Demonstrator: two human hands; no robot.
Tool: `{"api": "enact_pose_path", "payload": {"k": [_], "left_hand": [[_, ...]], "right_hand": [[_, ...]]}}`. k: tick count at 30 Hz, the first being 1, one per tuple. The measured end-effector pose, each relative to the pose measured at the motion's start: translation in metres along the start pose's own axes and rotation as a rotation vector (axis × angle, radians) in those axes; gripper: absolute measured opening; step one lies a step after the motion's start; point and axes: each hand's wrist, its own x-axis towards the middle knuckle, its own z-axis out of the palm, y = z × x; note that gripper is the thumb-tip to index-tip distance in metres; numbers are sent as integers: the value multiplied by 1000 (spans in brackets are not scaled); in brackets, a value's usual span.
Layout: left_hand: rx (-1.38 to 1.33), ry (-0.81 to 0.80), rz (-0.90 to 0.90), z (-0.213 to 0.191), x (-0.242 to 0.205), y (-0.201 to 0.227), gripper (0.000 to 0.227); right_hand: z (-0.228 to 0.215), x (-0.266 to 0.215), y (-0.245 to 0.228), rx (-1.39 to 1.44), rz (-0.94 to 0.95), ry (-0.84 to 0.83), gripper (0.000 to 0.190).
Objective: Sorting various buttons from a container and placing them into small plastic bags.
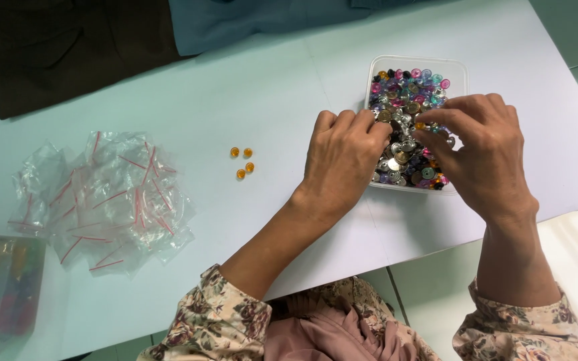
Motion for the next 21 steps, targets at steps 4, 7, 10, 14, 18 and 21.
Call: {"api": "enact_pose_path", "payload": {"k": [4,7,10,14,18,21], "left_hand": [[-31,-64,-44,-50,-31,-19,9],[-61,-132,-132,-84,-65,-39,15],[-63,-153,-255,-103,-105,-59,16],[-47,-227,-426,-116,-139,-81,14],[-82,-233,-508,-110,-152,-91,18],[-80,-228,-546,-100,-151,-97,17]], "right_hand": [[2,9,-39,85,-96,-22,25],[11,18,-75,177,-193,-69,22],[31,26,-109,225,-316,-104,22],[74,36,-143,225,-370,-183,16],[109,46,-164,236,-334,-260,18],[131,48,-170,239,-288,-267,17]]}}
